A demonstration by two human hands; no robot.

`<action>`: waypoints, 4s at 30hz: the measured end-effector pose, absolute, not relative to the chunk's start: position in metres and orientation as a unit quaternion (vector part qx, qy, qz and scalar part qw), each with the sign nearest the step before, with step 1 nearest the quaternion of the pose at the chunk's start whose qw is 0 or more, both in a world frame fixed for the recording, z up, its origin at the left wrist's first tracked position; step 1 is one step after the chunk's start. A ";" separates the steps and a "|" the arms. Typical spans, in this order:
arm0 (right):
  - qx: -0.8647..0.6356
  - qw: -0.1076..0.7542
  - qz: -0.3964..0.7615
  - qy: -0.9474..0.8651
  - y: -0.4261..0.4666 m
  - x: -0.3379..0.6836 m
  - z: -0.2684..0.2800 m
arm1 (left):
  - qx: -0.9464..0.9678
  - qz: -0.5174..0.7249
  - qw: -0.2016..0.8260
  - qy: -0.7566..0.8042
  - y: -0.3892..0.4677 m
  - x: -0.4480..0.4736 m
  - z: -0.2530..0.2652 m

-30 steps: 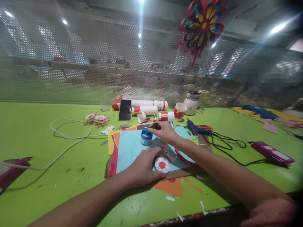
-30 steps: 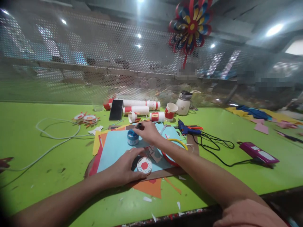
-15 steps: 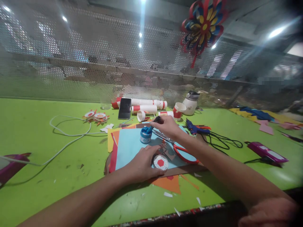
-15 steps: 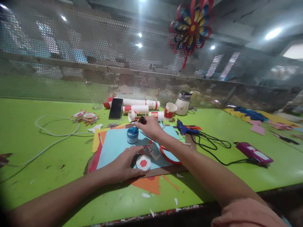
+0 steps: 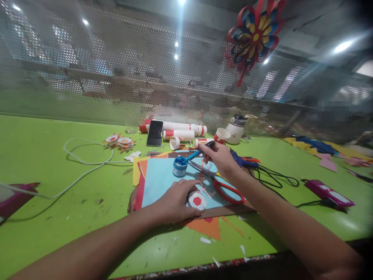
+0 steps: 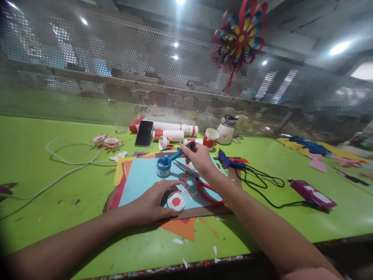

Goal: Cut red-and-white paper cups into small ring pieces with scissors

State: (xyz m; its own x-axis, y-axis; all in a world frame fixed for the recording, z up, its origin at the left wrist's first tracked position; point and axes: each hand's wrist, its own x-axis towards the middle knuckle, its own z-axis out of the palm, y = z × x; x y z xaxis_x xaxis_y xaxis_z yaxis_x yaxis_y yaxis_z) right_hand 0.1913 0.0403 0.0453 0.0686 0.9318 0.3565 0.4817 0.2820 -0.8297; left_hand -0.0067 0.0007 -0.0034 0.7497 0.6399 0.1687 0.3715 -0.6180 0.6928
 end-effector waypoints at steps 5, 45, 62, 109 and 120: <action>-0.530 0.444 0.221 -0.688 0.033 0.183 0.049 | 0.880 0.212 0.324 0.275 -0.001 -0.007 0.001; -0.451 0.317 0.112 -0.827 0.003 0.205 0.069 | 0.877 0.206 0.327 0.285 -0.001 -0.007 0.003; -0.386 0.212 0.012 -0.898 -0.016 0.211 0.084 | 0.885 0.192 0.311 0.289 -0.001 -0.007 0.003; -0.464 0.580 0.340 -0.577 -0.044 0.218 0.059 | 0.883 0.190 0.317 0.289 0.000 -0.006 0.002; -0.492 0.602 0.439 -0.451 -0.048 0.216 0.036 | 0.850 0.151 0.369 0.345 -0.004 -0.005 0.010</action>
State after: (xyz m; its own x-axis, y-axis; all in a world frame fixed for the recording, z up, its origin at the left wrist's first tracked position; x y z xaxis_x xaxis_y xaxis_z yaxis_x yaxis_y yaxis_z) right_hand 0.2157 -0.0477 0.0363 0.2074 0.9719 0.1115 -0.0838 0.1312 -0.9878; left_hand -0.0053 -0.0040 0.0104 0.7172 0.6969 0.0017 0.4743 -0.4899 0.7315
